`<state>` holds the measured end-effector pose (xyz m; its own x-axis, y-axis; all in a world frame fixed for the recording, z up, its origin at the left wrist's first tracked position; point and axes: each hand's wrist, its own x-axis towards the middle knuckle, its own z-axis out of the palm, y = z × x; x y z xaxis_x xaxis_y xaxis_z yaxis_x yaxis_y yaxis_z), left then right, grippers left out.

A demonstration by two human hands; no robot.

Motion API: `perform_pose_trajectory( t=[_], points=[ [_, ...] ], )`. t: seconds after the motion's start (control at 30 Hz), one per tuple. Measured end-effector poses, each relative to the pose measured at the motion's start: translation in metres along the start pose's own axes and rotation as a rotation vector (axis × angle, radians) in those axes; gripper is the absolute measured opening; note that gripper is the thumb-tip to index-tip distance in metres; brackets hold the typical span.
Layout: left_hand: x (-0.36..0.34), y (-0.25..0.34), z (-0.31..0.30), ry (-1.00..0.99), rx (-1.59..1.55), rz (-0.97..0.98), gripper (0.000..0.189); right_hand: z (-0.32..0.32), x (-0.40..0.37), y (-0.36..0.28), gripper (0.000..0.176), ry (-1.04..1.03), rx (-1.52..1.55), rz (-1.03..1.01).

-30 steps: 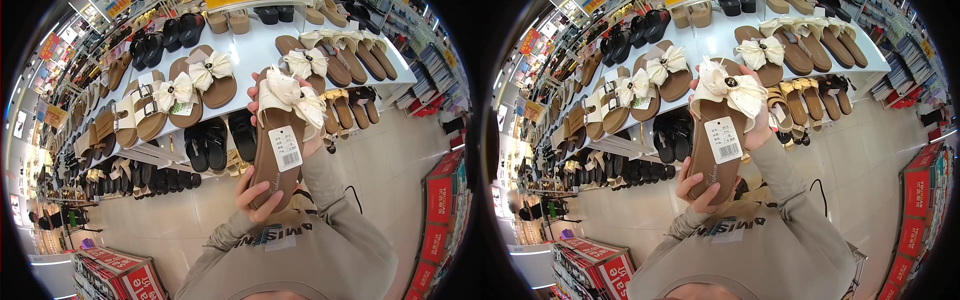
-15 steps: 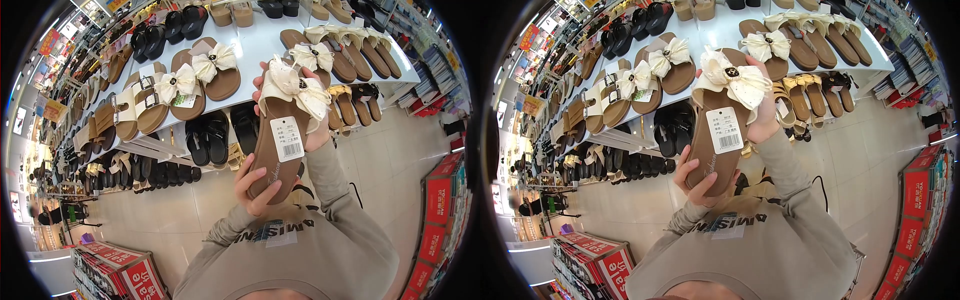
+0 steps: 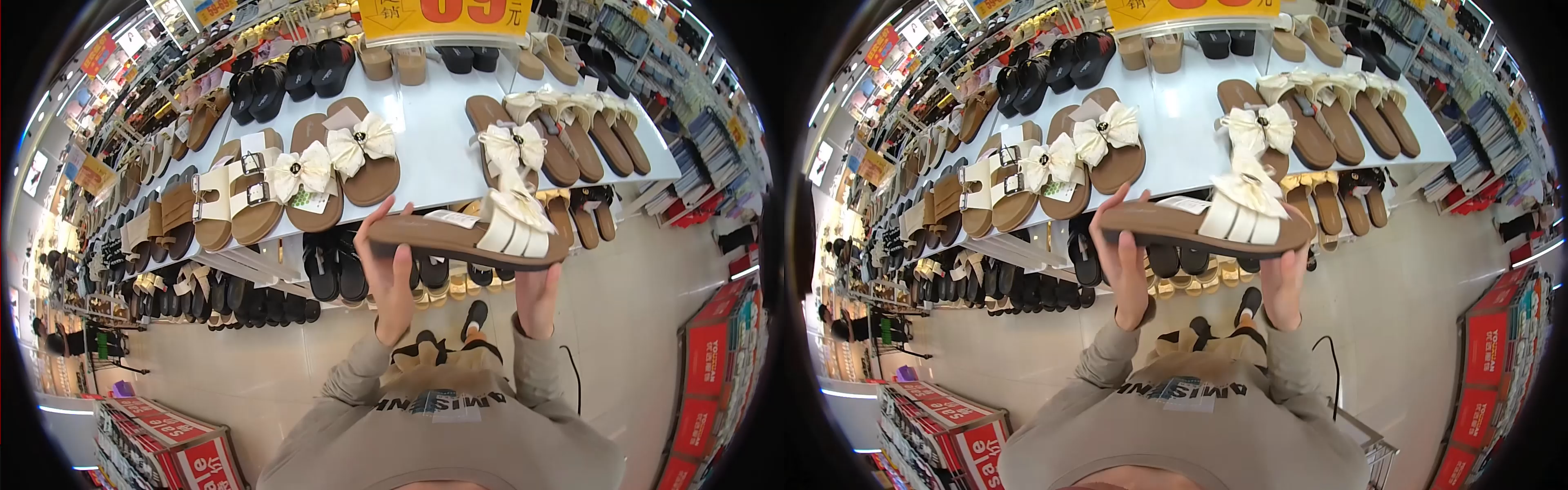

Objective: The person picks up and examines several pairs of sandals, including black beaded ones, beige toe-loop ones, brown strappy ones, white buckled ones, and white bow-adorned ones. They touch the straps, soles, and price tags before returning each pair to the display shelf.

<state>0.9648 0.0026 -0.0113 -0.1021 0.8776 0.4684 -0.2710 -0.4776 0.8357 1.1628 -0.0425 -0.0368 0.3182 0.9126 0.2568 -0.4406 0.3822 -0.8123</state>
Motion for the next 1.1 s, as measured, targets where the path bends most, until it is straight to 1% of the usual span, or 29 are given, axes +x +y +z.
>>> perform_pose_trajectory(
  t=[0.03,0.07,0.1,0.13,0.17,0.2,0.23,0.3,0.33,0.37,0.4,0.43,0.47,0.53,0.57,0.63,0.67,0.7,0.77,0.8,0.83,0.9,0.97,1.0,1.03,1.1],
  points=[
    [0.010,-0.002,0.003,-0.053,-0.023,-0.039,0.056,0.003,-0.001,-0.011,0.082,0.038,-0.050,-0.035],
    [0.020,-0.004,0.007,-0.096,0.073,-0.021,0.053,0.001,-0.002,-0.012,0.080,0.053,-0.035,-0.092],
    [0.029,0.002,0.015,-0.092,0.126,-0.075,0.049,0.000,-0.001,-0.013,0.079,0.072,-0.019,-0.149],
    [0.039,-0.013,0.014,-0.108,0.283,0.016,0.049,0.002,0.000,-0.015,0.079,0.069,-0.022,-0.156],
    [0.048,-0.028,0.014,-0.124,0.439,0.105,0.050,0.008,0.000,-0.014,0.078,0.112,-0.251,-0.242],
    [0.052,-0.023,0.022,-0.110,0.619,0.225,0.045,0.015,0.000,-0.013,0.078,0.156,-0.480,-0.329],
    [0.052,-0.025,0.023,-0.160,0.653,0.234,0.045,0.018,0.000,-0.001,0.080,0.163,-0.395,-0.336],
    [0.040,-0.019,0.025,-0.208,0.470,0.063,0.042,0.023,0.000,0.019,0.083,0.041,-0.669,-0.460],
    [0.033,-0.016,0.023,-0.217,0.479,0.065,0.042,0.029,0.000,0.032,0.084,0.040,-0.709,-0.515],
    [0.024,-0.010,0.021,-0.184,0.414,-0.067,0.044,0.036,0.000,0.043,0.085,0.041,-0.749,-0.567],
    [0.017,-0.009,0.018,-0.147,0.371,-0.065,0.046,0.046,0.002,0.047,0.085,0.053,-0.843,-0.593],
    [0.013,-0.008,0.016,-0.107,0.330,-0.069,0.048,0.053,0.008,0.057,0.078,0.070,-0.823,-0.601],
    [0.011,-0.006,0.016,-0.106,0.330,-0.077,0.048,0.056,0.014,0.063,0.074,0.051,-0.920,-0.607],
    [0.008,0.004,0.014,-0.167,0.563,0.055,0.054,0.068,0.029,0.068,0.066,-0.010,-1.078,-0.596],
    [0.012,0.002,0.009,-0.268,0.721,0.158,0.059,0.072,0.033,0.065,0.067,-0.052,-1.150,-0.554],
    [0.016,0.006,0.005,-0.323,0.816,0.174,0.060,0.077,0.036,0.071,0.066,-0.040,-1.166,-0.521],
    [0.016,0.006,0.003,-0.312,0.792,0.147,0.059,0.079,0.039,0.073,0.065,-0.042,-1.152,-0.542],
    [0.017,0.010,0.001,-0.288,0.764,0.171,0.056,0.082,0.042,0.073,0.063,-0.038,-1.205,-0.565],
    [0.016,0.018,-0.010,-0.204,0.762,0.201,0.052,0.089,0.051,0.073,0.063,-0.015,-1.238,-0.512],
    [0.013,0.021,-0.019,-0.121,0.806,0.227,0.048,0.091,0.055,0.071,0.063,-0.010,-1.191,-0.503],
    [0.011,0.021,-0.028,-0.005,0.871,0.261,0.044,0.093,0.057,0.072,0.064,0.019,-1.176,-0.550],
    [0.011,0.019,-0.055,0.166,0.979,0.250,0.043,0.093,0.048,0.079,0.059,0.043,-0.925,-0.671],
    [0.018,0.014,-0.081,0.234,1.084,0.268,0.043,0.101,0.035,0.074,0.055,-0.217,-0.958,-0.668],
    [0.022,0.012,-0.089,0.252,1.129,0.264,0.043,0.116,0.034,0.072,0.053,-0.321,-0.950,-0.694],
    [0.027,0.010,-0.094,0.251,1.139,0.248,0.043,0.128,0.040,0.071,0.057,-0.470,-0.936,-0.593],
    [0.035,0.005,-0.101,0.180,1.257,0.296,0.044,0.153,0.048,0.078,0.063,-0.489,-1.094,-0.615]
  ],
)
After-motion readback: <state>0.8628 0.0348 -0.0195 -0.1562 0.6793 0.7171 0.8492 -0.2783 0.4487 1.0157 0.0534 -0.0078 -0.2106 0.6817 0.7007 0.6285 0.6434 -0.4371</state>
